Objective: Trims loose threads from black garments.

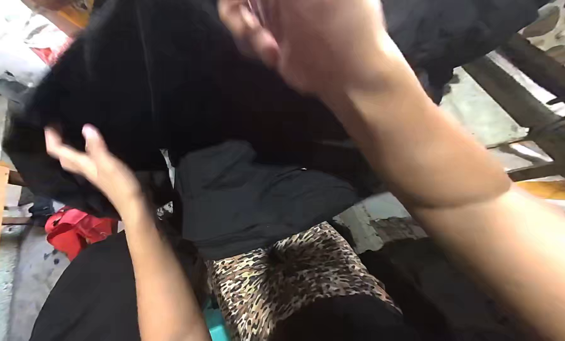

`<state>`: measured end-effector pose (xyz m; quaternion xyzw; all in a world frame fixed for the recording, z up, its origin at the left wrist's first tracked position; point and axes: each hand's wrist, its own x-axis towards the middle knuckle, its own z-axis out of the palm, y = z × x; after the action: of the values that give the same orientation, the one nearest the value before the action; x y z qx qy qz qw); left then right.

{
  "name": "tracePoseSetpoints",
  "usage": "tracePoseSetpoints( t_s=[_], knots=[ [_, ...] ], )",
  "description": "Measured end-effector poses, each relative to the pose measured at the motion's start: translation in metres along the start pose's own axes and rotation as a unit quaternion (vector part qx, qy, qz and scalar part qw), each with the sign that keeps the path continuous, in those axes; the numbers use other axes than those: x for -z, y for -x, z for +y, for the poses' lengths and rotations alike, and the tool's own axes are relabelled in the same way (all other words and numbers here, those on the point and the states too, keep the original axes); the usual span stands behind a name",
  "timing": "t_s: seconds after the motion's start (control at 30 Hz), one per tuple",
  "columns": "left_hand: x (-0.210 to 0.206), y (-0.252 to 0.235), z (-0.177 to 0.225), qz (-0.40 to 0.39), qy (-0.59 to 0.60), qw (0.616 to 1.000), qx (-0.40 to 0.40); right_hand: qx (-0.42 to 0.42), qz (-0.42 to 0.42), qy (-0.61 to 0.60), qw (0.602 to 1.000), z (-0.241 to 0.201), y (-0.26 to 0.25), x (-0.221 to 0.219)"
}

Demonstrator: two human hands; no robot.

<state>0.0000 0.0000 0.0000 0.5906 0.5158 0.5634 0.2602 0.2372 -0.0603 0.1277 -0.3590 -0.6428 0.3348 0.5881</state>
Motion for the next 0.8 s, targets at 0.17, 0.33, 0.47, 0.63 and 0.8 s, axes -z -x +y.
tracePoseSetpoints(
  t_s=[0.17, 0.33, 0.47, 0.63, 0.8],
  knots=[
    [-0.059, -0.033, -0.077, -0.207, -0.108, 0.972, 0.009, -0.262, 0.110, 0.119, 0.951, 0.118, -0.057, 0.054],
    [-0.016, 0.047, -0.004, -0.194, -0.181, 0.963, -0.041, -0.182, 0.267, 0.191, 0.927, 0.159, -0.036, 0.057],
    [-0.020, 0.137, 0.055, -0.121, -0.241, 0.929, -0.255, -0.059, 0.276, 0.248, 0.927, 0.113, -0.028, 0.046],
    [-0.046, 0.162, 0.072, -0.171, -0.422, 0.865, -0.210, 0.146, -0.048, 0.309, 0.939, 0.037, 0.060, 0.019],
    [-0.030, 0.150, 0.076, -0.158, -0.338, 0.901, -0.221, 0.056, -0.242, 0.440, 0.863, 0.051, 0.160, 0.038]
  ],
)
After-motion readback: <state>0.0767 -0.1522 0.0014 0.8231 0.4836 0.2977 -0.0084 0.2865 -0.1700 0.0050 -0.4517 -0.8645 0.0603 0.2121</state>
